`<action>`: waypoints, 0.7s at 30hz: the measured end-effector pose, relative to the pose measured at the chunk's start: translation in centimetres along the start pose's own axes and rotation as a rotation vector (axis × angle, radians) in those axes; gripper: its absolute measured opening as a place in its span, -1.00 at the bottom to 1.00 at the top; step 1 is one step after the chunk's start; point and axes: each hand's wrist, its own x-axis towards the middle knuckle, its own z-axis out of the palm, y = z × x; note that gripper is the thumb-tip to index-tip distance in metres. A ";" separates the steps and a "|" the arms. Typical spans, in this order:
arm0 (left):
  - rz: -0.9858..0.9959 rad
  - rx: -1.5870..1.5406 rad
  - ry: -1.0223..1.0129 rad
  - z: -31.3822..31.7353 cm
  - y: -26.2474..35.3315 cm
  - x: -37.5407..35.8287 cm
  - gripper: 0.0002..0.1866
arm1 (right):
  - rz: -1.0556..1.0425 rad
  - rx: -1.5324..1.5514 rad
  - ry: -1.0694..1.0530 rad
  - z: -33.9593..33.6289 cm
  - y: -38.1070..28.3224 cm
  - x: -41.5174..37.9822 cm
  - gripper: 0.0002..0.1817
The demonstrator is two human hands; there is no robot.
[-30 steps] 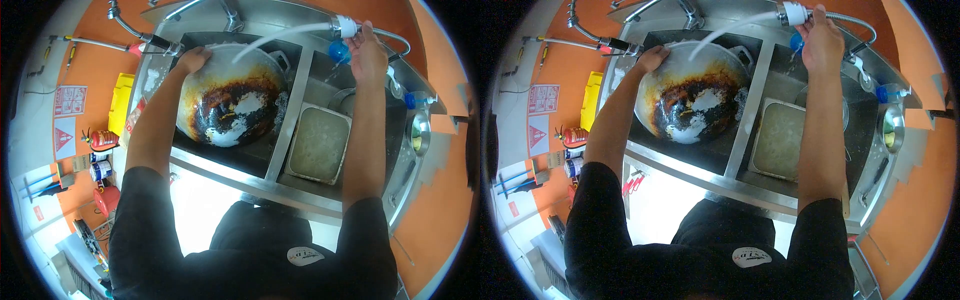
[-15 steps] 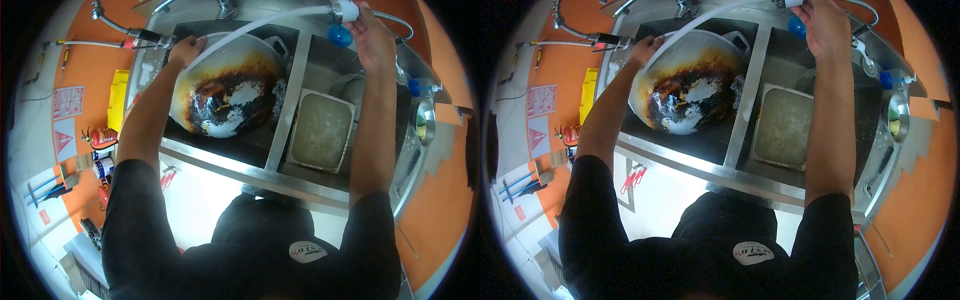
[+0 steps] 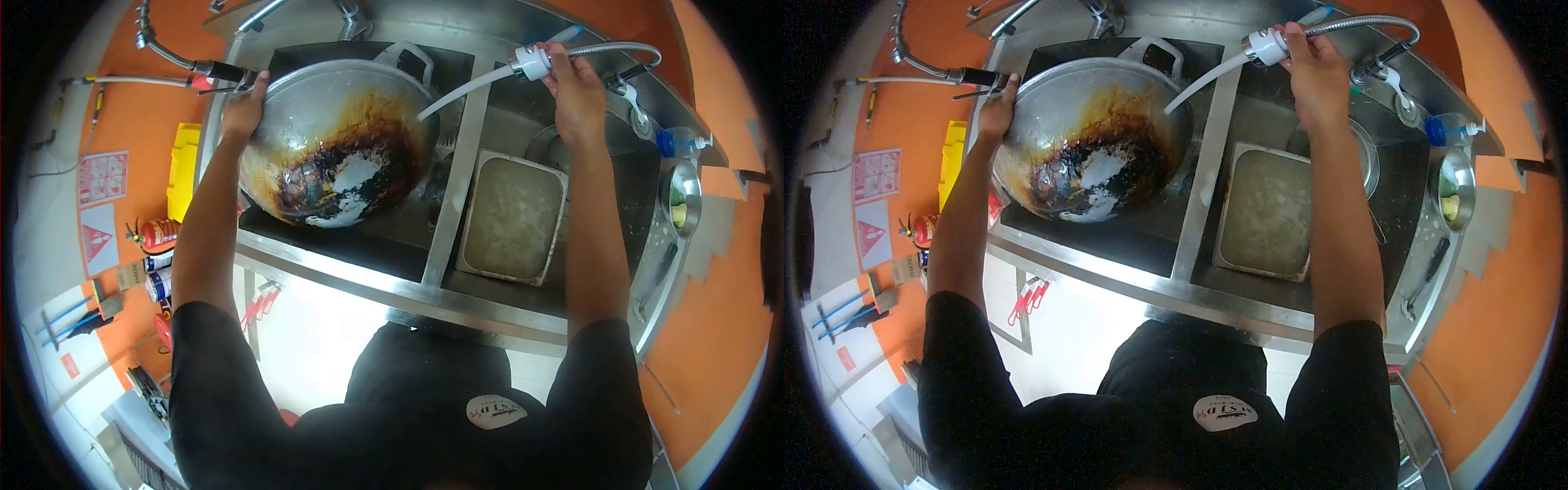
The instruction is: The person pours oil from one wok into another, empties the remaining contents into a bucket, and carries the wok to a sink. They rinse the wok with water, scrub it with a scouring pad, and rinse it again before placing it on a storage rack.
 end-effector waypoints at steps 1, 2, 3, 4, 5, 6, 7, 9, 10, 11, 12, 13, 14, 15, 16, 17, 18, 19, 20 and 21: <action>0.025 0.014 -0.004 -0.6 -0.2 -0.5 0.02 | -0.006 0.026 0.005 0.1 0.1 0.1 -0.68; 0.029 0.014 0.006 -1.0 -0.3 -1.1 0.02 | -0.012 0.050 0.011 0.2 0.2 0.1 -0.67; 0.033 0.014 0.015 -1.6 -0.2 -1.9 0.02 | -0.015 0.051 0.013 0.3 0.4 0.2 -0.67; 0.036 0.013 0.025 -2.8 0.7 -3.2 0.02 | -0.024 0.110 0.014 0.5 0.6 0.2 -0.68; -0.013 0.002 0.024 -3.9 1.8 -4.5 0.01 | -0.034 0.169 0.014 0.5 0.6 0.2 -0.68; -0.064 -0.010 0.024 -5.5 3.6 -6.3 0.01 | -0.041 0.171 0.014 0.7 0.1 0.1 -0.68; -0.031 0.016 0.030 -6.5 4.8 -7.5 0.02 | -0.032 0.202 0.023 1.1 -0.3 -0.3 -0.68; -0.053 0.034 0.062 -6.4 4.6 -7.2 0.02 | -0.030 0.239 0.034 1.9 -1.2 -0.6 -0.67; -0.076 0.053 0.088 -6.2 4.2 -6.8 0.03 | -0.053 0.272 0.009 2.3 -1.8 -0.5 -0.66; -0.054 0.084 0.103 -5.7 3.9 -6.3 0.04 | -0.077 0.307 -0.016 2.6 -2.3 -0.2 -0.65; -0.047 0.086 0.112 -5.6 4.1 -6.1 0.04 | -0.085 0.313 -0.013 2.9 -2.9 0.0 -0.65; -0.058 0.111 0.109 -5.4 4.4 -5.9 0.03 | -0.060 0.340 0.014 3.2 -3.4 0.3 -0.64; -0.067 0.137 0.108 -4.9 4.9 -5.8 0.02 | -0.036 0.368 0.041 3.2 -3.8 0.7 -0.64; -0.029 0.160 0.101 -4.8 4.9 -5.4 0.01 | -0.040 0.374 0.045 3.3 -4.3 0.7 -0.64; 0.010 0.182 0.095 -4.5 4.7 -5.0 -0.01 | -0.064 0.409 0.021 3.2 -4.6 0.6 -0.63; 0.053 0.179 0.117 -4.0 4.4 -4.8 -0.02 | -0.083 0.442 -0.002 3.2 -4.8 0.4 -0.62; 0.053 0.174 0.127 -4.0 4.6 -5.1 -0.03 | -0.071 0.439 0.003 3.2 -5.2 -0.2 -0.62; 0.054 0.170 0.138 -3.9 4.8 -5.4 -0.04 | -0.024 0.424 0.040 3.4 -5.8 -0.9 -0.68; 0.055 0.165 0.148 -3.8 5.0 -5.7 -0.05 | 0.017 0.409 0.071 3.6 -6.0 -1.2 -0.74; -0.034 0.070 0.150 -4.6 6.2 -6.7 -0.06 | 0.020 0.469 0.073 3.7 -6.2 -1.5 -0.76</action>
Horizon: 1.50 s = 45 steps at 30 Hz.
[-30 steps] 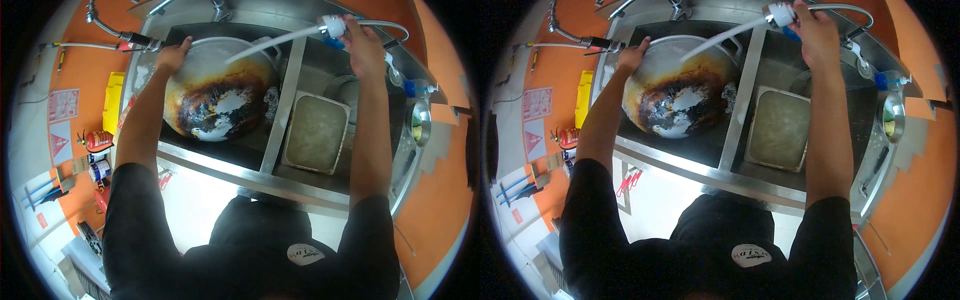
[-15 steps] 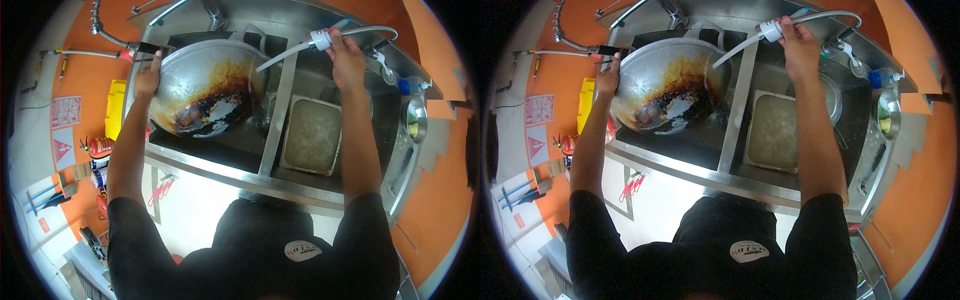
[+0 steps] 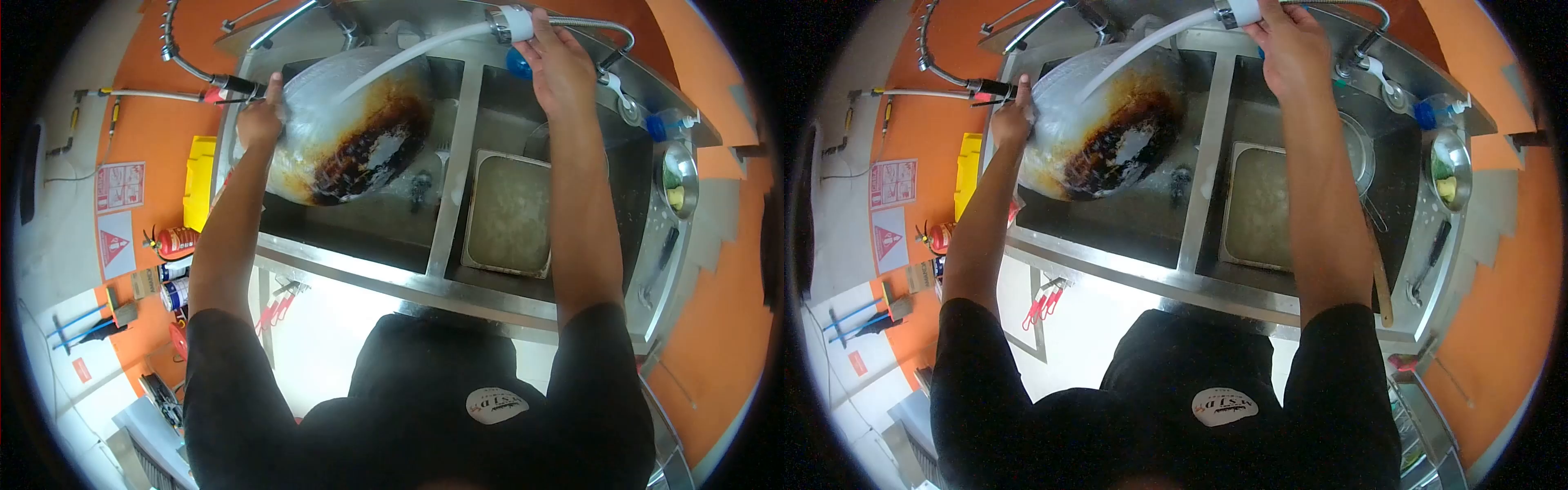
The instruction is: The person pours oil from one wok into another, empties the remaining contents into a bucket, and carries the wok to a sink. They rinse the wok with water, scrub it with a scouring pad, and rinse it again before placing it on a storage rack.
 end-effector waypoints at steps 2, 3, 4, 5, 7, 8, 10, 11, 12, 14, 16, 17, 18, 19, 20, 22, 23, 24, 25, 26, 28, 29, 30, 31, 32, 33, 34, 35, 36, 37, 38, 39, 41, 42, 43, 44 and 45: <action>-0.108 -0.100 0.040 0.2 0.1 0.0 -0.05 | 0.007 0.028 -0.028 0.2 -0.6 -0.4 -0.76; -0.106 -0.100 0.041 0.0 0.2 -0.2 -0.05 | 0.009 0.054 -0.049 0.4 -1.0 -0.6 -0.76; -0.095 -0.108 0.042 0.0 0.3 -0.5 -0.04 | 0.007 0.053 -0.046 0.5 -1.1 -0.7 -0.76; -0.084 -0.118 0.041 0.0 0.5 -0.8 -0.03 | 0.004 0.065 -0.068 0.6 -1.2 -0.7 -0.77; -0.102 -0.127 0.040 -0.1 0.9 -1.8 -0.03 | 0.001 0.075 -0.092 0.6 -1.3 -0.6 -0.77; -0.123 -0.133 0.045 -0.2 1.0 -2.1 -0.04 | 0.006 0.067 -0.065 0.8 -1.1 -0.4 -0.77; -0.148 -0.119 0.047 0.3 0.9 -2.7 -0.06 | 0.009 0.070 -0.049 0.9 -0.3 0.5 -0.77; -0.168 -0.106 0.039 0.5 0.9 -2.9 -0.09 | -0.036 0.040 -0.066 0.3 0.4 1.5 -0.69; -0.210 -0.159 0.089 -0.3 1.8 -4.1 -0.12 | -0.084 0.007 -0.083 0.0 1.0 2.2 -0.61; -0.201 -0.191 0.087 -0.8 2.0 -5.2 -0.13 | -0.113 -0.022 -0.041 0.3 1.8 3.0 -0.60; -0.205 -0.288 0.202 -0.4 2.4 -6.1 -0.18 | -0.140 -0.055 0.004 0.4 2.3 3.2 -0.58; -0.203 -0.292 0.206 -0.4 2.3 -6.5 -0.18 | -0.135 -0.161 0.018 0.4 2.5 3.1 -0.56; -0.190 -0.328 0.239 -0.6 2.1 -7.0 -0.19 | -0.131 -0.267 0.032 0.4 2.7 3.0 -0.54; -0.180 -0.367 0.275 -1.0 1.9 -7.3 -0.20 | -0.139 -0.267 0.025 0.1 3.5 2.7 -0.54; -0.101 -0.387 0.409 -0.5 1.4 -7.6 -0.23 | -0.077 -0.224 0.061 -0.4 4.4 2.0 -0.46; -0.109 -0.434 0.397 -0.7 0.8 -9.1 -0.27 | 0.165 -0.211 0.128 1.0 4.2 -1.5 -0.25; -0.115 -0.469 0.374 -0.8 0.4 -10.0 -0.30 | 0.348 -0.242 0.160 2.9 4.1 -4.7 -0.14; -0.040 -0.516 0.463 -0.8 0.2 -11.0 -0.34 | 0.567 -0.234 0.094 4.1 4.5 -6.8 -0.05; 0.032 -0.558 0.549 -0.6 -0.2 -12.0 -0.37 | 0.791 -0.230 0.030 5.0 5.4 -8.6 0.05; 0.082 -0.554 0.672 -0.1 -0.7 -12.7 -0.43 | 0.861 -0.213 -0.081 5.5 6.7 -9.9 0.08; 0.105 -0.535 0.720 0.0 -1.6 -14.3 -0.45 | 0.926 -0.216 -0.194 7.5 7.1 -12.2 0.11; 0.143 -0.507 0.763 0.1 -2.3 -15.0 -0.47 | 0.996 -0.182 -0.083 8.4 6.8 -12.9 0.04; 0.207 -0.454 0.780 0.1 -3.0 -15.5 -0.50 | 1.058 -0.144 0.031 9.5 6.5 -13.5 -0.02; 0.198 -0.474 0.789 0.1 -3.7 -16.1 -0.50 | 1.042 -0.163 0.029 9.7 6.7 -13.7 -0.02; 0.248 -0.548 0.804 0.2 -4.2 -16.8 -0.50 | 1.100 -0.114 0.081 9.2 7.2 -13.6 -0.10; 0.300 -0.622 0.817 -0.3 -4.6 -17.7 -0.50 | 1.156 -0.063 0.135 9.0 7.2 -13.7 -0.17; 0.360 -0.622 0.820 -0.8 -5.2 -18.5 -0.52 | 1.141 -0.079 0.135 9.2 6.7 -14.4 -0.17; 0.351 -0.637 0.829 -1.1 -6.0 -19.4 -0.52 | 1.118 -0.113 0.111 9.2 6.1 -15.7 -0.24; 0.404 -0.676 0.826 -1.4 -6.7 -20.2 -0.53 | 1.096 -0.147 0.086 9.2 5.7 -17.2 -0.30; 0.456 -0.713 0.826 -1.6 -7.3 -20.7 -0.55 | 1.085 -0.165 0.080 9.3 5.2 -18.8 -0.30; 0.484 -0.782 0.858 -1.7 -7.7 -21.1 -0.54 | 0.985 -0.125 0.032 9.2 4.7 -20.5 -0.35; 0.471 -0.794 0.869 -1.6 -8.5 -21.8 -0.54 | 0.886 -0.086 -0.016 9.1 4.3 -22.1 -0.40; 0.548 -0.839 0.670 -1.2 -10.4 -23.2 -0.73 | 0.863 -0.031 -0.005 7.4 5.1 -24.2 -0.49; 0.550 -0.846 0.675 -1.2 -10.8 -23.1 -0.73 | 0.842 0.042 0.009 6.3 5.9 -25.1 -0.57; 0.403 -0.904 0.828 -1.1 -10.9 -22.8 -0.81 | 0.832 0.041 0.010 5.3 6.8 -26.3 -0.57; 0.251 -0.958 0.973 -0.9 -11.2 -22.5 -0.74 | 0.749 0.033 -0.021 4.4 7.7 -27.5 -0.56; 0.258 -0.963 0.975 0.3 -12.0 -22.0 -0.74 | 0.668 0.027 -0.054 3.6 8.6 -28.5 -0.55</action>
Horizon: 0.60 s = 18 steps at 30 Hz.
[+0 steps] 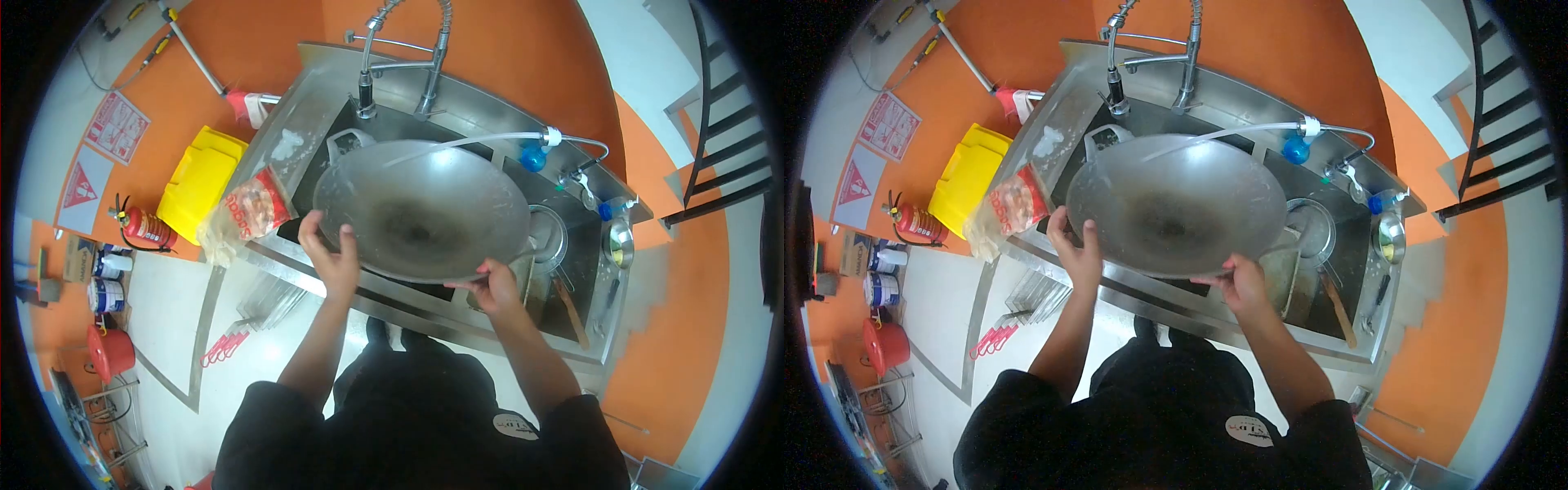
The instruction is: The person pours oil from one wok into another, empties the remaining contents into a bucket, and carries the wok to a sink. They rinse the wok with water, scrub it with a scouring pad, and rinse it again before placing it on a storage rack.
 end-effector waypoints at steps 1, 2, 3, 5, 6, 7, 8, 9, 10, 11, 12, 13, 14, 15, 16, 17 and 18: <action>-0.509 -0.172 -0.111 -0.4 -2.5 -1.0 -0.59 | -0.002 0.003 0.001 -0.7 1.0 -0.3 -0.55; -1.021 -0.338 -0.222 -1.2 -4.8 -1.7 -0.41 | -0.071 0.026 0.046 -1.4 2.0 -0.7 -0.55; -1.318 -0.517 -0.261 -1.7 -6.9 -1.4 -0.47 | -0.137 0.048 0.092 -1.9 2.6 -0.9 -0.54; -1.455 -0.728 -0.570 -2.7 -8.4 0.4 -0.55 | -0.121 0.025 0.120 -3.1 3.1 -1.2 -0.55; -1.455 -0.832 -0.656 -2.6 -8.8 1.1 -0.57 | -0.116 -0.001 0.144 -3.6 2.8 -1.4 -0.55; -1.449 -0.834 -0.664 -2.3 -9.0 1.9 -0.57 | -0.123 0.005 0.144 -4.0 2.5 -1.5 -0.55; -1.487 -0.870 -0.661 -2.0 -9.1 2.7 -0.59 | -0.103 -0.016 0.131 -4.4 2.1 -1.5 -0.56; -1.523 -0.903 -0.657 -1.8 -9.0 3.6 -0.60 | -0.081 -0.035 0.117 -4.8 1.7 -1.5 -0.57; -1.520 -0.896 -0.667 -1.5 -8.8 4.4 -0.60 | -0.083 -0.025 0.117 -5.2 1.3 -1.6 -0.57; -1.520 -0.899 -0.665 -1.2 -8.6 5.3 -0.61 | -0.051 -0.030 0.075 -5.7 0.8 -1.5 -0.57; -1.518 -0.902 -0.665 -0.8 -8.7 6.1 -0.61 | -0.020 -0.035 0.032 -6.2 0.1 -1.4 -0.58; -1.482 -0.915 -0.687 -0.2 -9.5 6.6 -0.57 | -0.023 -0.021 0.031 -7.4 -0.3 -0.9 -0.58; -1.476 -0.906 -0.699 0.2 -10.2 7.1 -0.57 | 0.011 -0.036 -0.012 -8.9 -0.7 0.1 -0.58; -1.468 -0.955 -0.717 0.5 -9.6 8.1 -0.58 | 0.047 -0.050 -0.056 -10.2 -1.2 0.9 -0.58; -1.463 -1.000 -0.736 0.7 -9.2 8.8 -0.60 | 0.050 -0.035 -0.056 -11.2 -1.8 1.5 -0.58; -1.549 -0.977 -0.725 0.9 -9.1 9.5 -0.59 | 0.086 -0.025 -0.084 -12.2 -2.4 2.3 -0.56; -1.549 -0.957 -0.732 1.1 -9.6 9.5 -0.59 | 0.123 -0.013 -0.115 -12.8 -2.7 2.9 -0.55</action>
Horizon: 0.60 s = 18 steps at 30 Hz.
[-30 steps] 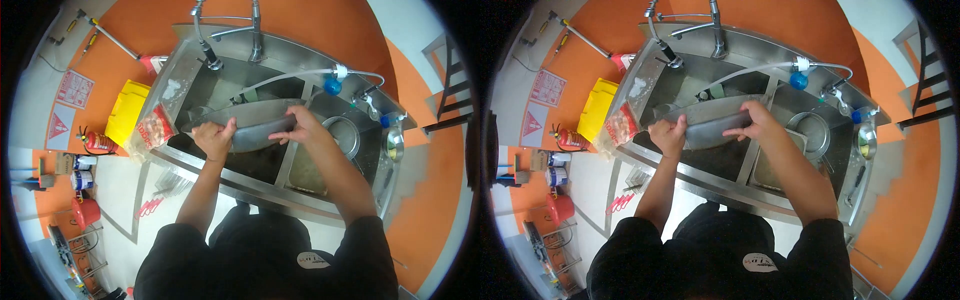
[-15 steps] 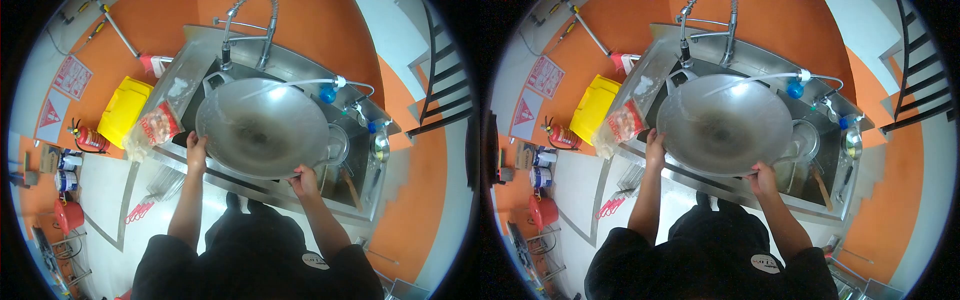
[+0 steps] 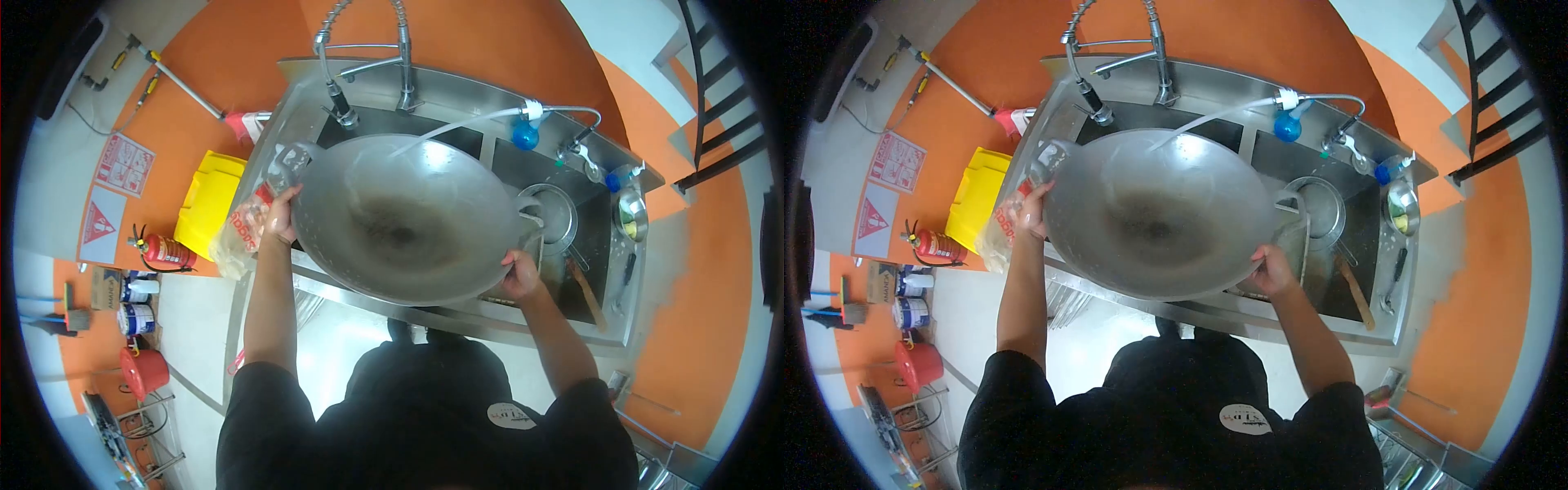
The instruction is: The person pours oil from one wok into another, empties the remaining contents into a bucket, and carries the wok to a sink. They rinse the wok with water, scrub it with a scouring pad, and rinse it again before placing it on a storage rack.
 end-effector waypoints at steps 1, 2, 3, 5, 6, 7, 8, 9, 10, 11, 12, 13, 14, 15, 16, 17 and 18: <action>-0.019 0.015 0.047 -0.5 -0.2 0.4 -0.59 | 0.006 0.016 -0.006 0.5 -0.7 -0.2 -0.55; -0.033 0.030 0.092 -0.8 -0.2 1.0 -0.58 | 0.044 -0.014 -0.001 0.9 -1.7 -0.5 -0.51; -0.030 0.047 0.099 -0.2 -0.1 0.8 -0.58 | 0.081 -0.044 0.002 1.3 -2.7 -0.7 -0.48; 0.213 0.195 0.262 0.7 -0.5 0.1 -0.39 | 0.090 -0.033 -0.011 0.5 -4.2 0.1 -0.45; 0.212 0.209 0.270 1.9 -0.7 -0.6 -0.39 | 0.097 -0.034 -0.011 -0.1 -4.8 0.4 -0.42; 0.252 0.241 0.333 3.7 -0.8 -1.8 -0.35 | 0.106 -0.019 -0.014 -0.6 -5.5 0.4 -0.42; 0.295 0.271 0.395 5.2 -0.8 -2.8 -0.30 | 0.148 -0.059 0.028 -0.9 -6.5 0.6 -0.44; 0.294 0.281 0.406 5.8 -1.0 -3.6 -0.30 | 0.194 -0.102 0.068 -1.2 -7.1 0.5 -0.46; 0.276 0.319 0.400 6.3 -1.3 -4.4 -0.31 | 0.205 -0.094 0.059 -1.6 -7.3 0.5 -0.46; 0.258 0.359 0.394 6.9 -1.4 -5.3 -0.31 | 0.173 -0.124 0.104 -2.1 -7.4 0.5 -0.50; 0.259 0.370 0.406 8.6 -1.7 -6.5 -0.31 | 0.142 -0.153 0.149 -2.4 -7.4 0.5 -0.53; 0.287 0.335 0.508 11.1 -2.4 -7.8 -0.31 | 0.155 -0.141 0.143 -2.3 -7.3 -0.3 -0.53; 0.315 0.300 0.607 12.7 -3.3 -8.8 -0.31 | 0.163 -0.141 0.136 -1.5 -7.3 -1.7 -0.54; 0.323 0.274 0.654 13.0 -4.1 -9.5 -0.31 | 0.167 -0.141 0.130 -0.7 -7.2 -3.0 -0.55; 0.319 0.286 0.665 14.8 -4.9 -10.2 -0.31 | 0.179 -0.131 0.126 0.3 -7.1 -4.2 -0.55; 0.381 0.254 0.690 17.7 -5.7 -11.1 -0.31 | 0.201 -0.100 0.095 1.5 -6.8 -5.5 -0.54; 0.444 0.221 0.715 19.4 -6.7 -11.9 -0.31 | 0.224 -0.072 0.063 2.2 -6.2 -6.4 -0.53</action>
